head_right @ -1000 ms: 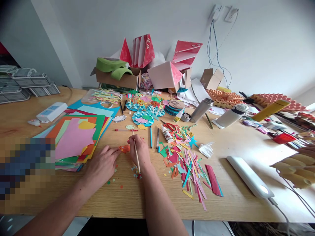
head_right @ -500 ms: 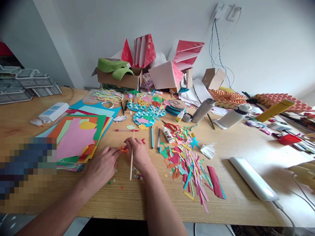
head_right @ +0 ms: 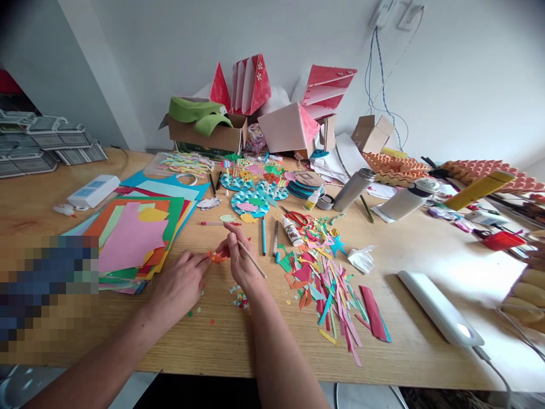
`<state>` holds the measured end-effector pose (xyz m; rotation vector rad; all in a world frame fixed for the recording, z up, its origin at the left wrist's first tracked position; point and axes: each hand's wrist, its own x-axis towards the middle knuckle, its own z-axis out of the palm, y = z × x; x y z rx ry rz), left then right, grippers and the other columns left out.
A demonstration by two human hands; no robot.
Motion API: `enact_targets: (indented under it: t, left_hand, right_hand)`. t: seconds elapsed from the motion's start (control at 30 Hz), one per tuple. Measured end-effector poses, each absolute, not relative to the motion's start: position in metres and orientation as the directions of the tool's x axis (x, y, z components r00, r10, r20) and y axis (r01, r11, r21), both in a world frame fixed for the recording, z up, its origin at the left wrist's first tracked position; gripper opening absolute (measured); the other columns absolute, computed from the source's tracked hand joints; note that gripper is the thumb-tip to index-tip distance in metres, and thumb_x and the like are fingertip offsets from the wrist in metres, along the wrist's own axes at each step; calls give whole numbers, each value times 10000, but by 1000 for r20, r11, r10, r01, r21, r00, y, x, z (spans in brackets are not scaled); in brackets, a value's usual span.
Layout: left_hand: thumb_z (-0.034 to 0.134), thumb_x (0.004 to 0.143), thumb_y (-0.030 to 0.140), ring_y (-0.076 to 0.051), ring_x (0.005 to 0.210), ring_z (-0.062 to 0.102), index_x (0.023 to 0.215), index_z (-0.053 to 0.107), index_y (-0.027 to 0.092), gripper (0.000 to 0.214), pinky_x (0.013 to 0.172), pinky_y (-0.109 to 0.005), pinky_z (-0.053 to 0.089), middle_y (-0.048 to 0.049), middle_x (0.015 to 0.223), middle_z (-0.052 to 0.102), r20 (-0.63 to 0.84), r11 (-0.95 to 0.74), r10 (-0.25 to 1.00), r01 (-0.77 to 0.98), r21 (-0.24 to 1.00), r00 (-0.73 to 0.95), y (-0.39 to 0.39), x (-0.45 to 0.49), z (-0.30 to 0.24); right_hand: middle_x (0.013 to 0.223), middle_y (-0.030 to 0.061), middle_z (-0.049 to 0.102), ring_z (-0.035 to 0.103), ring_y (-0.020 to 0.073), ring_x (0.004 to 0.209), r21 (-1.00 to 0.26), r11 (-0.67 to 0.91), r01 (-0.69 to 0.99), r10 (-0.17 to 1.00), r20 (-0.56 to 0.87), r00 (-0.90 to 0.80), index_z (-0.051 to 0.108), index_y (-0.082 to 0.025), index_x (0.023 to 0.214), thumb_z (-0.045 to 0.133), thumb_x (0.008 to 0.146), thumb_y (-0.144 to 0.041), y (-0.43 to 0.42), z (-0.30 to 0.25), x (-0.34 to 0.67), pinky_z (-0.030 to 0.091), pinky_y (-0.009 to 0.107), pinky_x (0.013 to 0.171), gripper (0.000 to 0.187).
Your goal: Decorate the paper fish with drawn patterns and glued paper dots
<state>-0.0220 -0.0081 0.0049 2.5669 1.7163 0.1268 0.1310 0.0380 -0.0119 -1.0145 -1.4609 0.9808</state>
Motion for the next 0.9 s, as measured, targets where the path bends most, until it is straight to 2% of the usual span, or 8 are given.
enact_targets:
  t: [0.1,0.17,0.23,0.37,0.5,0.9]
  left_hand:
    - [463,865,41,-288,1083,558,1150,678,122,366,984,-424,478,-120,1180,682,42,-386,923,918,95,383,-8,-22,5]
    - [463,861,38,-293,1087,556,1155,673,112,369,983,-432,479,-125,1180,680,41,-387,922,917,99,385,-8,-22,5]
    - [455,858,29,-295,1073,556,1150,673,111,374,973,-440,482,-124,1164,682,37,-383,924,917,109,381,-7,-21,5]
    - [424,858,10,-293,1047,557,1145,672,123,396,955,-438,485,-112,1136,685,33,-371,929,921,120,370,-8,-21,4]
    - [409,861,6,-300,1059,552,1131,674,117,394,965,-443,479,-118,1142,680,38,-379,926,918,118,377,-8,-22,4]
    - [413,850,-3,-311,1040,556,1164,664,114,419,930,-461,493,-113,1124,687,59,-380,925,917,123,376,-7,-22,0]
  right_hand:
    - [697,10,585,542,126,583,-936,316,153,948,318,-14,704,-182,1002,377,974,-595,39,-13,131,466,261,575,528]
    - [651,9,549,525,125,569,-929,307,204,949,314,1,711,-174,825,373,968,-612,40,-15,132,445,257,565,571]
    - [615,12,549,532,133,571,-922,287,262,957,290,-28,698,-176,758,385,964,-613,41,-18,132,425,251,555,576]
    - [681,40,641,576,141,608,-875,289,389,957,273,-96,687,-185,746,410,974,-560,41,-22,130,408,245,567,519]
    - [637,29,647,592,139,598,-838,286,465,958,264,-114,670,-191,710,389,993,-494,39,-22,127,399,243,587,501]
    - [660,41,654,594,143,610,-795,314,518,948,289,-131,626,-189,712,356,1000,-497,38,-21,124,399,240,581,500]
